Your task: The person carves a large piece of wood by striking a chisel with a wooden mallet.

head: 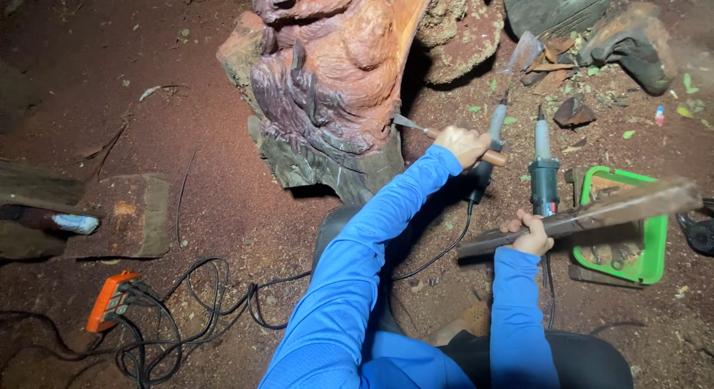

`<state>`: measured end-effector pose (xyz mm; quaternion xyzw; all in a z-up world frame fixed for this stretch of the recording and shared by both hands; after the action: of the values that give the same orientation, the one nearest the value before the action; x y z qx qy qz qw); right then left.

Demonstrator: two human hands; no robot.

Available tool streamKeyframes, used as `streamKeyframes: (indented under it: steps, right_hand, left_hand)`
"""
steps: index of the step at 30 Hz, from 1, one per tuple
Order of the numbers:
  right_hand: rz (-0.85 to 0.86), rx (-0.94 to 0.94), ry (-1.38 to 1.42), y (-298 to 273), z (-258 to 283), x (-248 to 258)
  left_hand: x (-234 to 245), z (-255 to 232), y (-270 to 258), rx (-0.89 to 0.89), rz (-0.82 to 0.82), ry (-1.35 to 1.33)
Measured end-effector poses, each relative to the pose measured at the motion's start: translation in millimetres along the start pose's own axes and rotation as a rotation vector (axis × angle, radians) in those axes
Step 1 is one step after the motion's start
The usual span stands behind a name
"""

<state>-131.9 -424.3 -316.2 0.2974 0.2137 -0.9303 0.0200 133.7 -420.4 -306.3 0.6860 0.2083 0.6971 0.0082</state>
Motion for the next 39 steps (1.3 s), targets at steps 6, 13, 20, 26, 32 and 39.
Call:
streamKeyframes:
  steps: [6,13,20,26,32,39]
  right_hand:
    - [0.286,-0.095,-0.912,-30,-69,-33]
    - [0.069,-0.114,-0.463,4,-65,4]
    - [0.270,-0.117,-0.847,-21,-61,-21]
    - [-0.046,-0.085,-0.310,-3,-64,2]
    - [0.300,-0.108,-0.976,-15,-62,-12]
    - [0.024,-0.059,-0.488,-41,-48,-20]
  left_hand:
    - [-11,2,11,0.063,-0.090,-0.047]
    - [-34,-2,20,0.166,-0.378,0.039]
    - [-27,2,21,0.132,-0.293,0.026]
    - [-34,2,15,0.160,-0.228,-0.015]
    - [-32,8,21,0.166,-0.137,-0.029]
    - [6,6,10,0.168,-0.081,-0.041]
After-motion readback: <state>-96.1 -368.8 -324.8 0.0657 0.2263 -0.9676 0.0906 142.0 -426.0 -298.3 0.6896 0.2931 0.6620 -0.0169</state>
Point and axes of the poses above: each hand's wrist, its own y-axis towards the middle knuckle, its own x-axis out of the back of the hand, z = x × y, the point moved 2 cm from there along y, towards the middle knuckle, and after that the axes turned 4 degrees about z, right-handed, at the moved point
